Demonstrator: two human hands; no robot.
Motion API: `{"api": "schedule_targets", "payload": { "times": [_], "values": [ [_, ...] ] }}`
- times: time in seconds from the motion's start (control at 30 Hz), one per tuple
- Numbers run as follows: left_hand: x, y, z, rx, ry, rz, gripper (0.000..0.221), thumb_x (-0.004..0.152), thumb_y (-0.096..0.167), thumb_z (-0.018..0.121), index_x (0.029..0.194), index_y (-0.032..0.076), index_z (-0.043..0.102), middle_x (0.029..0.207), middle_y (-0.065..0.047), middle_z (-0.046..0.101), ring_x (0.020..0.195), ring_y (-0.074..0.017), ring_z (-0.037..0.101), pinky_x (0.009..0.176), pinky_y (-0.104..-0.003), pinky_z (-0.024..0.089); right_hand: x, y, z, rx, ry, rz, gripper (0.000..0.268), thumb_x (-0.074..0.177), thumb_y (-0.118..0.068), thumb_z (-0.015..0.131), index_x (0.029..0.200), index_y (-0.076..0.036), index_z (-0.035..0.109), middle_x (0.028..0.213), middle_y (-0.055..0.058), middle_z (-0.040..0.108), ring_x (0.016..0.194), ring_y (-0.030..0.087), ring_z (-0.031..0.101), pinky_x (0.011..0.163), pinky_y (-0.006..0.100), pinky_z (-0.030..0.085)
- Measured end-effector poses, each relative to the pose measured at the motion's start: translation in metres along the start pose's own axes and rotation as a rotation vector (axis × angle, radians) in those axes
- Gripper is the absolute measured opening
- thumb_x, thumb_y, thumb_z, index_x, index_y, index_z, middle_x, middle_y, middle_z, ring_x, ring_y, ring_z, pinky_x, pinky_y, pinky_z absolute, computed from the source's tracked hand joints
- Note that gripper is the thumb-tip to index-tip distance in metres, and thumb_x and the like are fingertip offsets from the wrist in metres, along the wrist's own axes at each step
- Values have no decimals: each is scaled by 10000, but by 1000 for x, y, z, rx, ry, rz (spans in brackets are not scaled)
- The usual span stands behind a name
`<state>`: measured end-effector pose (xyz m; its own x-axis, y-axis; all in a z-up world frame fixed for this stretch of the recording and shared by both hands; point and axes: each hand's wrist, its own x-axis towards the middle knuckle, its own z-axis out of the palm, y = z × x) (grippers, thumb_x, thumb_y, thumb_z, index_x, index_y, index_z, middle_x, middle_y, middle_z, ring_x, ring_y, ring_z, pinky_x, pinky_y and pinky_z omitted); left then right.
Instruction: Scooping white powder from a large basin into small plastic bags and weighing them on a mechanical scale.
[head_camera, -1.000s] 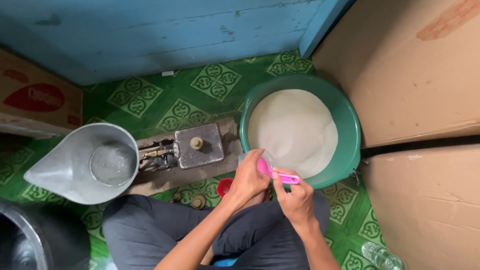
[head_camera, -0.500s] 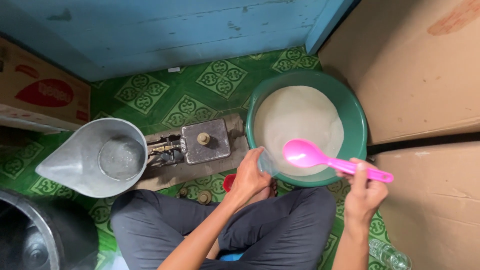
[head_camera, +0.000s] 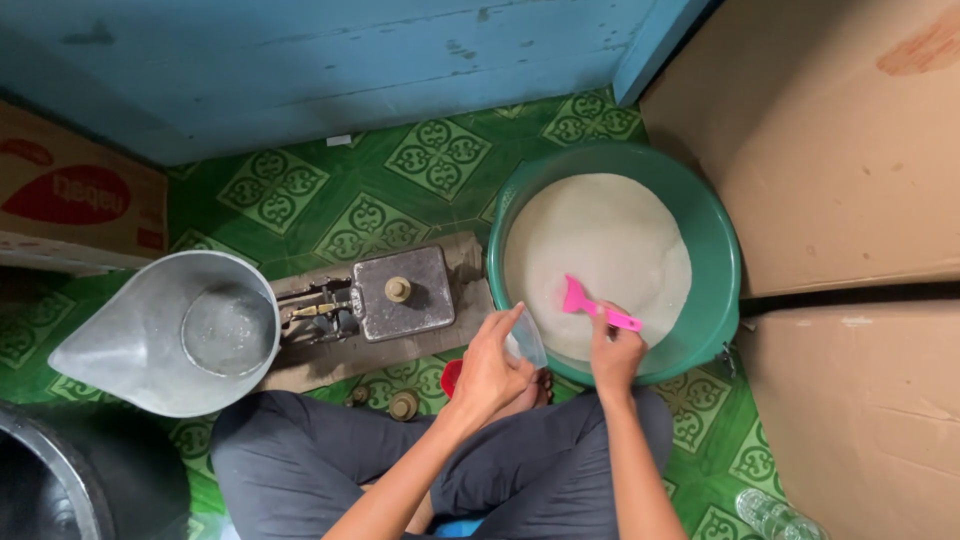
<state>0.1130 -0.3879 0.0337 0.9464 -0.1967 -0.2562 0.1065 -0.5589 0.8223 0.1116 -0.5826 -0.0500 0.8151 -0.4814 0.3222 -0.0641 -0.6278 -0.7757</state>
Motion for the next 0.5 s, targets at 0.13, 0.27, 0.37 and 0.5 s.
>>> {"api": "schedule_targets", "payload": {
  "times": [0.13,0.27,0.37,0.5],
  "values": [
    [7,-3,5,-9,-14,-21,792,630,139,624,1412,114,499,1302,-89,564,1201,-381,566,941,-557,524,9,24,11,128,-3,177,129,945,-111,635,979,-38,735,766,198,702,740,301,711,670,410,574],
    [12,0,5,-32,-24,-13,776,635,135,620,1401,98,510,1305,-106,567,1205,-391,563,947,-549,516,16,53,-2,471,17,361,249,1030,-100,522,1078,111,647,907,342,644,817,383,693,730,436,605],
    [18,4,6,-65,-20,-21,796,637,141,621,1418,69,489,1313,-137,558,1214,-405,556,957,-548,505,13,62,-20,583,83,457,288,1060,-149,522,1127,116,611,908,280,646,793,318,705,745,398,622],
    [27,4,13,-53,-13,-11,773,649,141,629,1405,51,492,1291,-157,565,1209,-411,558,963,-556,499,13,69,-40,651,136,484,291,1068,-188,541,1126,87,618,882,235,658,766,279,718,743,346,640]
  ]
}}
